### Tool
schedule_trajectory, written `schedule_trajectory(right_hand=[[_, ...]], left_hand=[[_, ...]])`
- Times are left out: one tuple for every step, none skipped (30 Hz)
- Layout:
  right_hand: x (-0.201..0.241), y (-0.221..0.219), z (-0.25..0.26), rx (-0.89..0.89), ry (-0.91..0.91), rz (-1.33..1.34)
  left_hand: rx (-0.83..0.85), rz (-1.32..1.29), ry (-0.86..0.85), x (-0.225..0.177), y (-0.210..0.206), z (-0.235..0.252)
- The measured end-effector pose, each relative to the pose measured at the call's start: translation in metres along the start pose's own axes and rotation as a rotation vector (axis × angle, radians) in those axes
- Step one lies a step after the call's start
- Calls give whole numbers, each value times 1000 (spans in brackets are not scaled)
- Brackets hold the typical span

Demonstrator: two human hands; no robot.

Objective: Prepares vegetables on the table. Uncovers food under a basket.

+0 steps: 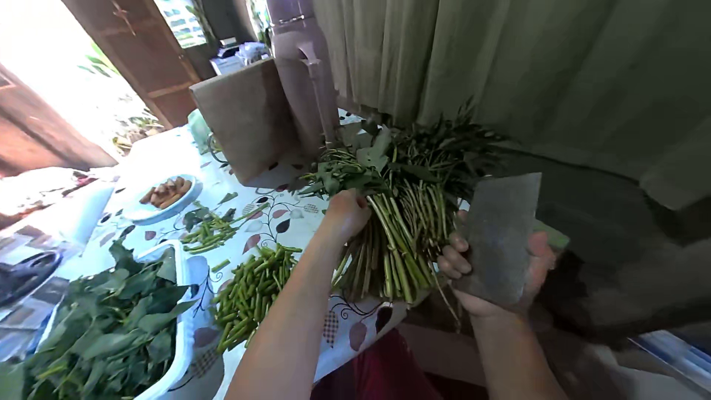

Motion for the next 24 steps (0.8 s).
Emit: schedule_trajectory(right_hand=[[0, 0, 1, 5, -2, 9], [0, 0, 1, 8, -2, 14], [0, -1, 2, 5, -2, 22], [-1, -2, 3, 2, 0, 24], [-2, -3, 2, -3, 1, 25], [-2, -3, 2, -11, 3, 21], [-3, -4, 1, -22, 5, 22], [-4, -4, 1, -26, 6, 29], [-4, -4, 1, -22, 6, 36], [-4, -4, 1, -24, 4, 39], [-4, -4, 1, -24, 7, 30], [-4, -4, 1, -26, 9, 23], [-5, -4, 1, -26, 8, 24], [-5, -4, 1, -25, 8, 23], [-5, -3, 1, -31, 8, 23], [-5, -2, 1, -39, 3, 23], [-6, -2, 0, -46, -1, 23], [-6, -2, 0, -52, -8, 20], [-7, -2, 0, -51, -15, 27], [-7, -1, 0, -52, -20, 28], [-8, -1, 0, -53, -28, 27], [-8, -1, 0, -51, -33, 26], [-8, -1, 0, -48, -34, 23], [-7, -1, 0, -47, -36, 21]], left_hand=[[-21, -12, -19, 2, 1, 4], [-55, -31, -43, 2, 3, 6], [-101, -39, -68, -2, 4, 6], [-152, -28, -95, -9, 5, 4], [-197, 13, -122, -16, 3, 3], [-230, 75, -156, -24, -2, 2], [-241, 144, -187, -32, -9, 2], [-236, 217, -211, -39, -18, 3], [-224, 278, -224, -44, -26, 6], [-209, 325, -213, -48, -33, 8], [-195, 368, -171, -49, -38, 12], [-191, 409, -121, -48, -41, 16], [-200, 443, -83, -48, -41, 20], [-212, 468, -46, -49, -42, 22], [-222, 483, -12, -52, -42, 23], [-228, 496, 18, -55, -42, 23], [-236, 515, 32, -58, -44, 25], [-246, 530, 33, -60, -46, 26], [-256, 543, 33, -61, -49, 28], [-265, 553, 35, -61, -51, 31], [-263, 554, 48, -62, -53, 34], [-262, 551, 61, -63, -54, 36], [-255, 544, 70, -64, -54, 36], [-243, 529, 74, -66, -52, 35]])
Point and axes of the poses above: each hand's wrist, its own z-axis towards the middle knuckle, its own y-axis out of the back of the hand, x = y × z, the point moved 7 cm from there along z, towards the middle knuckle, and after that the axes turned 15 degrees about -z, right-handed, at the moved point
